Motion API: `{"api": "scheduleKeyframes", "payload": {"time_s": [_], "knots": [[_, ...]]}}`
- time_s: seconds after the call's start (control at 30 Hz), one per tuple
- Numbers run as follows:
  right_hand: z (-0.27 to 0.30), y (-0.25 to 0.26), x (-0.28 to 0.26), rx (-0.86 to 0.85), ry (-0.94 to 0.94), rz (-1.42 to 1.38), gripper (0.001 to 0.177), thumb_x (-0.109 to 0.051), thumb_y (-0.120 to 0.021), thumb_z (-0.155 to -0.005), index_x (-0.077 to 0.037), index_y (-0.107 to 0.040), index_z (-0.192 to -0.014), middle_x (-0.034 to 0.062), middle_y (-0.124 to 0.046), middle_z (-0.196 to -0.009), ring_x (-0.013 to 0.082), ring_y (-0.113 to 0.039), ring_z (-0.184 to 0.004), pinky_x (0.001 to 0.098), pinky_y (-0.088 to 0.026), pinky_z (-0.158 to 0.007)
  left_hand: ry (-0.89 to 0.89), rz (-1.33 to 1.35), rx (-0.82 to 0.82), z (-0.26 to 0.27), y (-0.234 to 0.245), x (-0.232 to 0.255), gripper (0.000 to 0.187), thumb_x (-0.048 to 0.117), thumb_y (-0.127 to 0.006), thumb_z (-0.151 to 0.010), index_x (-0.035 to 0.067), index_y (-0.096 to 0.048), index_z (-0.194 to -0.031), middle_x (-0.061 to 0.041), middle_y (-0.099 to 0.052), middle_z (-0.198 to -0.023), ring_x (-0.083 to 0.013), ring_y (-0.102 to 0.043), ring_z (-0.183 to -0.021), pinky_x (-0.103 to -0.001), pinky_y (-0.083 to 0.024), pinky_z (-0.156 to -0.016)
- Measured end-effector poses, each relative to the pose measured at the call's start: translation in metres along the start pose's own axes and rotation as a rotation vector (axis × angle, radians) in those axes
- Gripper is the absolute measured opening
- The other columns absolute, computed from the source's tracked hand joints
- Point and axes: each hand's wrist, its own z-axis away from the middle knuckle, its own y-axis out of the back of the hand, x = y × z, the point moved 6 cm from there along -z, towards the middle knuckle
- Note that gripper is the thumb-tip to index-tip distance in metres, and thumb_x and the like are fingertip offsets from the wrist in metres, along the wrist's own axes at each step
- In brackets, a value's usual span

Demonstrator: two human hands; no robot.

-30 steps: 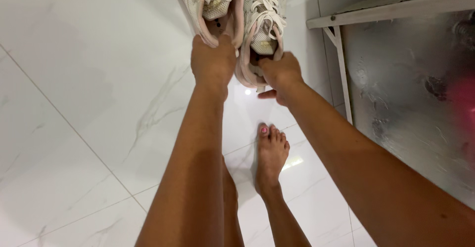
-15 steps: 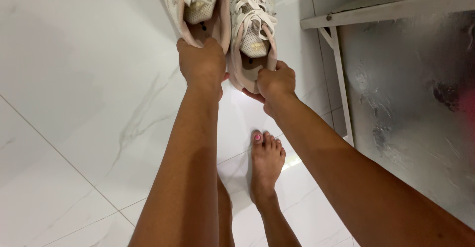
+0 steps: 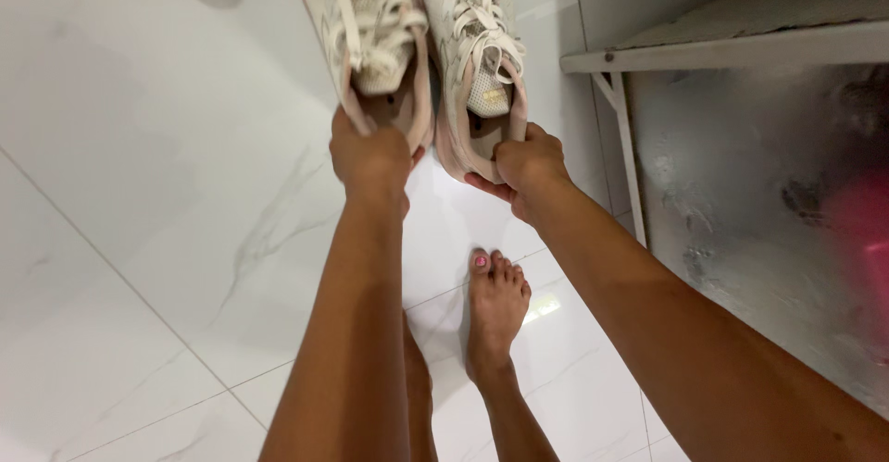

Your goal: The person removes several pairs of shoes from a blue multi-tier shoe rack and places them back in an organized manner. The person handles sandals, sneakers, flats, and heels, picking them up from the floor and arranging them on the rack.

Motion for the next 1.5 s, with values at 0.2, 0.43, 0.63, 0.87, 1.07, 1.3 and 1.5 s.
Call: {"api": "scheduleKeyframes", "payload": {"time_s": [0.2,0.43,0.63,0.87,1.07,1.3,1.5], "knots": [[0.046,0.005,-0.02,0.006,0.057,-0.034,0.042,0.007,-0.045,-0.093,-0.005,-0.059,-0.131,0.0152,-0.066,-0.123,0.0281,-0.074,-0.1,0.0339,-0.065,-0.074,0.06,0.057,0.002,0.048,0.03,0.007,0.054,0.002,-0.047,-0.093,0.016,-0.049,-0.145,-0.009,-0.061,-0.138,-0.0253,-0.072,-0.109,-0.037,-0.066,-0.079],[0.129,0.004,-0.053,0.042,0.15,-0.023,0.044,0.002,-0.051,-0.089,-0.006,-0.061,-0.131,0.0173,-0.068,-0.121,0.0296,-0.074,-0.095,0.0375,-0.069,-0.071,0.051,0.094,0.028,0.116,0.056,0.063,0.062,-0.002,-0.046,-0.09,0.017,-0.045,-0.149,-0.009,-0.056,-0.14,-0.0262,-0.071,-0.108,-0.037,-0.066,-0.081],[0.206,-0.009,-0.07,0.04,0.213,0.037,0.049,0.003,-0.052,-0.086,-0.006,-0.058,-0.134,0.0169,-0.067,-0.122,0.0294,-0.074,-0.094,0.0376,-0.069,-0.07,0.007,0.092,0.113,0.173,0.095,0.11,0.066,-0.003,-0.048,-0.088,0.017,-0.044,-0.151,-0.013,-0.061,-0.134,-0.0274,-0.073,-0.101,-0.037,-0.065,-0.072],[0.281,-0.049,-0.104,-0.076,0.386,0.103,0.048,0.003,-0.051,-0.087,-0.005,-0.06,-0.134,0.0182,-0.067,-0.122,0.03,-0.073,-0.094,0.038,-0.069,-0.067,-0.078,0.235,0.167,0.229,0.158,0.157,0.065,-0.003,-0.048,-0.088,0.016,-0.047,-0.15,-0.014,-0.066,-0.127,-0.0246,-0.072,-0.089,-0.035,-0.059,-0.066],[0.365,-0.104,-0.141,-0.194,0.494,0.218,0.052,0.005,-0.049,-0.088,-0.01,-0.057,-0.137,0.0133,-0.066,-0.123,0.0273,-0.075,-0.095,0.0341,-0.069,-0.068,-0.118,0.471,0.234,0.274,0.215,0.203,0.065,-0.003,-0.048,-0.089,0.018,-0.042,-0.15,-0.011,-0.063,-0.128,-0.0244,-0.072,-0.09,-0.033,-0.062,-0.07],[0.44,-0.152,-0.161,-0.301,0.68,0.38,0.045,0.005,-0.052,-0.089,-0.005,-0.061,-0.132,0.0147,-0.068,-0.12,0.0267,-0.075,-0.092,0.0346,-0.069,-0.065,-0.235,0.686,0.303,0.299,0.264,0.226,0.054,-0.003,-0.051,-0.09,0.009,-0.046,-0.142,-0.012,-0.056,-0.131,-0.0241,-0.069,-0.108,-0.038,-0.063,-0.083],[0.488,-0.188,-0.164,-0.396,0.788,0.527,0.049,0.004,-0.051,-0.088,-0.011,-0.06,-0.134,0.0121,-0.069,-0.117,0.0231,-0.074,-0.088,0.0326,-0.067,-0.06,-0.224,0.842,0.379,0.32,0.3,0.23,0.064,-0.004,-0.05,-0.088,0.015,-0.04,-0.148,-0.011,-0.053,-0.135,-0.0255,-0.067,-0.11,-0.038,-0.067,-0.085]]}}
